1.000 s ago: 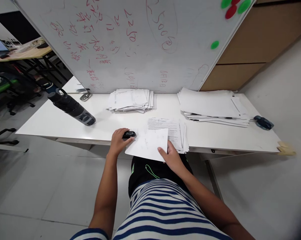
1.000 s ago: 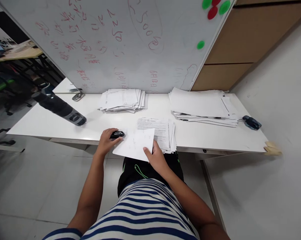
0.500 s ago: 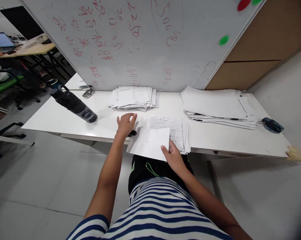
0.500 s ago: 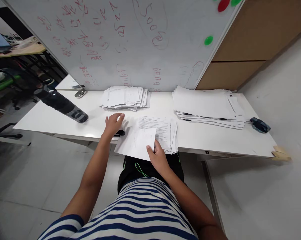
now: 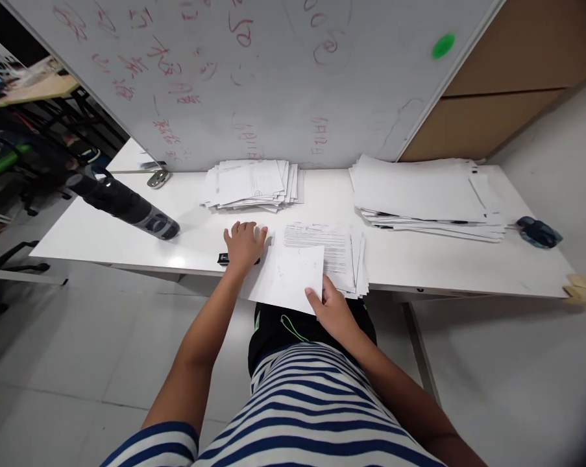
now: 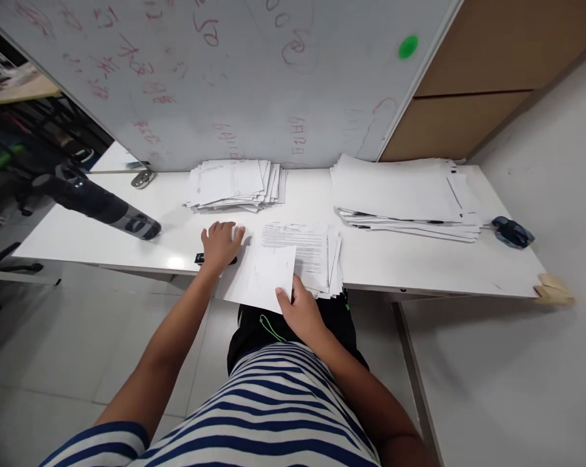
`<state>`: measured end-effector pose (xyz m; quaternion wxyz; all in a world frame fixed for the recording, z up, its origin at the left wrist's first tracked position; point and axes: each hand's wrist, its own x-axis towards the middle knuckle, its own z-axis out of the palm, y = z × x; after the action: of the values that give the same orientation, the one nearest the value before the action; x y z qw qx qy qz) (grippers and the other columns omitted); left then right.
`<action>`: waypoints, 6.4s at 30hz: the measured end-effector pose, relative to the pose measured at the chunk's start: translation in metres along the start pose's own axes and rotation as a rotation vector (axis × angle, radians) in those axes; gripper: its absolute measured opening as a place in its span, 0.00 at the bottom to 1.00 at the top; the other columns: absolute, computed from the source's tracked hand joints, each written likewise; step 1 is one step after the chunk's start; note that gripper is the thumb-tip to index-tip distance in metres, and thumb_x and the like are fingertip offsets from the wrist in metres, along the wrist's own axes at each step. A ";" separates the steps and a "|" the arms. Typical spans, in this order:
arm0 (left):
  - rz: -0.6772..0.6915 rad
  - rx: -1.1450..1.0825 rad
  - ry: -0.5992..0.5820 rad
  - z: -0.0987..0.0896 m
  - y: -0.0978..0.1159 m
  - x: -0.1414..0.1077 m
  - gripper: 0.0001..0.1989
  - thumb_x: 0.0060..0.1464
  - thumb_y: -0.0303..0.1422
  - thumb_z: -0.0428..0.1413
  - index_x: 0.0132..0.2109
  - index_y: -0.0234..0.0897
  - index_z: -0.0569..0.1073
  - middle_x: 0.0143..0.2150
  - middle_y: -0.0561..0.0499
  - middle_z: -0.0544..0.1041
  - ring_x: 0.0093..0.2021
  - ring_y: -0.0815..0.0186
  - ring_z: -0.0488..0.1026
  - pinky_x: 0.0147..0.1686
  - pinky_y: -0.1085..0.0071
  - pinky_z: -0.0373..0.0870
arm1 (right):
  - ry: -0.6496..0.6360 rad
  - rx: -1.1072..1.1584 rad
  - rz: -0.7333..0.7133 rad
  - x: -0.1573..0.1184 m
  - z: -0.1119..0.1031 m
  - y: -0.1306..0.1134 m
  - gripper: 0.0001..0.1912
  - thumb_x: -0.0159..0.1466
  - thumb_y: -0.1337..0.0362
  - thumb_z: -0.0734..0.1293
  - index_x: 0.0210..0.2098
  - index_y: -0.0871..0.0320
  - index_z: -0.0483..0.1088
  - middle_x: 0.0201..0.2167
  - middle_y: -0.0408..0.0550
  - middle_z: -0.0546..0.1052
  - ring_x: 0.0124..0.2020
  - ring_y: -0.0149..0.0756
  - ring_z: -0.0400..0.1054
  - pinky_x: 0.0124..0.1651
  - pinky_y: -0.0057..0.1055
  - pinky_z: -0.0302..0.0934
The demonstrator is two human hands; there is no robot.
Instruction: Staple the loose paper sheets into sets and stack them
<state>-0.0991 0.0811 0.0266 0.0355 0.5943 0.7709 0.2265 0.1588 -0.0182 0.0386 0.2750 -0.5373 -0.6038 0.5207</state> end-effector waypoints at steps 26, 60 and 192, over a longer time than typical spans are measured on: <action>0.076 0.215 0.280 0.010 -0.051 -0.053 0.19 0.64 0.33 0.40 0.27 0.41 0.66 0.28 0.45 0.72 0.34 0.58 0.67 0.41 0.59 0.56 | 0.054 0.317 0.072 -0.006 -0.081 0.008 0.23 0.61 0.45 0.68 0.46 0.55 0.76 0.39 0.50 0.82 0.40 0.46 0.76 0.47 0.41 0.68; 0.020 0.156 0.258 0.011 -0.049 -0.053 0.18 0.63 0.35 0.40 0.25 0.42 0.63 0.28 0.45 0.70 0.35 0.57 0.67 0.42 0.58 0.57 | 0.416 -0.882 -0.226 0.042 -0.065 0.032 0.17 0.69 0.58 0.57 0.44 0.60 0.72 0.42 0.60 0.75 0.45 0.51 0.67 0.46 0.43 0.59; 0.465 -0.366 -0.435 0.000 0.129 -0.153 0.26 0.61 0.45 0.54 0.64 0.45 0.63 0.59 0.44 0.74 0.57 0.54 0.73 0.55 0.56 0.70 | 0.240 0.402 0.074 -0.034 -0.052 0.047 0.20 0.58 0.45 0.71 0.29 0.56 0.72 0.24 0.42 0.75 0.25 0.35 0.66 0.27 0.29 0.57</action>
<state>0.0614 -0.0370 0.0443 0.2517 0.7718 0.5363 0.2310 0.2314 -0.0386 0.0192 0.4271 -0.5515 -0.4307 0.5726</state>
